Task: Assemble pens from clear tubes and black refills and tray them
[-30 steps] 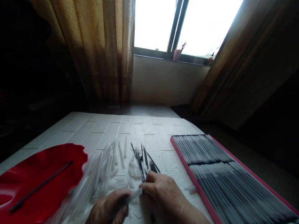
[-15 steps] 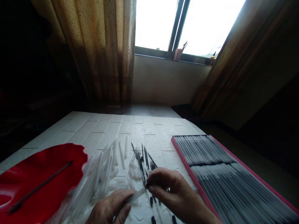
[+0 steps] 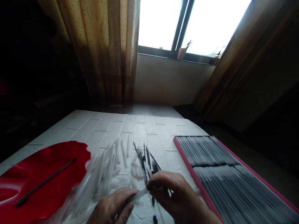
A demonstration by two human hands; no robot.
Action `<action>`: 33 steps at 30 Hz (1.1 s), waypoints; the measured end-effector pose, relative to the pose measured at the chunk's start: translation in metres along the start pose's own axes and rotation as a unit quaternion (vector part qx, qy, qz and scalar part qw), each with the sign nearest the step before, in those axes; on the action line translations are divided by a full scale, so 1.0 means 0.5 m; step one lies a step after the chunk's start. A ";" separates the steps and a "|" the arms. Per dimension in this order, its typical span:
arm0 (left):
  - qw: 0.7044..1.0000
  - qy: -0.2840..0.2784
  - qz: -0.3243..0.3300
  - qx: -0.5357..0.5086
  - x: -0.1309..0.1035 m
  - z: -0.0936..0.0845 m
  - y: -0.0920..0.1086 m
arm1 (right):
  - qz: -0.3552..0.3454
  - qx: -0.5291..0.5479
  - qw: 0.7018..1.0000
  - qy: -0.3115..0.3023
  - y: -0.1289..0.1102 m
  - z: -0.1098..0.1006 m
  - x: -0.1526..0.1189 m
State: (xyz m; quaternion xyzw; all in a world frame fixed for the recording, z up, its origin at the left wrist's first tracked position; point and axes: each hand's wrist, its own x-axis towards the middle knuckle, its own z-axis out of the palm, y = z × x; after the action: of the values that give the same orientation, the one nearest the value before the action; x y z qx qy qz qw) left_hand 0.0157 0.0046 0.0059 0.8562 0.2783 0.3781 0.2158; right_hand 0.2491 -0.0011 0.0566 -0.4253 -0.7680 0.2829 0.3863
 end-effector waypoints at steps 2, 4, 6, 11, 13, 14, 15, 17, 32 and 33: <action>1.000 -0.001 0.002 0.001 0.001 0.000 0.001 | -0.031 -0.012 0.999 -0.017 0.005 0.001 0.000; 1.000 -0.008 0.003 0.002 0.003 0.000 0.003 | -0.054 -0.019 0.998 -0.023 0.010 0.003 0.001; 1.000 -0.010 0.006 0.006 0.008 -0.002 0.006 | -0.061 -0.026 0.998 -0.020 0.013 0.005 0.000; 1.000 -0.012 0.023 0.012 0.017 -0.002 0.006 | -0.056 -0.050 0.997 -0.028 0.015 0.003 -0.004; 1.000 -0.010 0.026 0.009 0.015 0.001 0.001 | -0.059 -0.063 0.996 -0.038 0.015 0.001 -0.003; 1.000 -0.009 0.027 0.006 0.013 0.004 -0.002 | -0.057 -0.068 0.995 -0.044 0.015 0.000 -0.003; 1.000 -0.006 0.026 0.002 0.011 0.006 -0.006 | -0.053 -0.073 0.995 -0.049 0.015 0.000 -0.003; 0.999 -0.002 0.034 -0.007 0.005 0.010 -0.012 | -0.041 -0.082 0.994 -0.060 0.016 -0.001 -0.002; 0.999 -0.007 0.028 -0.014 -0.001 0.019 -0.018 | -0.018 -0.203 0.974 -0.096 0.009 0.008 0.001; 1.000 -0.009 0.027 -0.014 -0.002 0.020 -0.019 | -0.020 -0.207 0.974 -0.095 0.010 0.009 0.002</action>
State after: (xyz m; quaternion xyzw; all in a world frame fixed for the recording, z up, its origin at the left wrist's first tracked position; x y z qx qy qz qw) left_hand 0.0196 0.0096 -0.0064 0.8636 0.2479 0.3802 0.2195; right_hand 0.2473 0.0015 0.0507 -0.4519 -0.8512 0.1492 0.2211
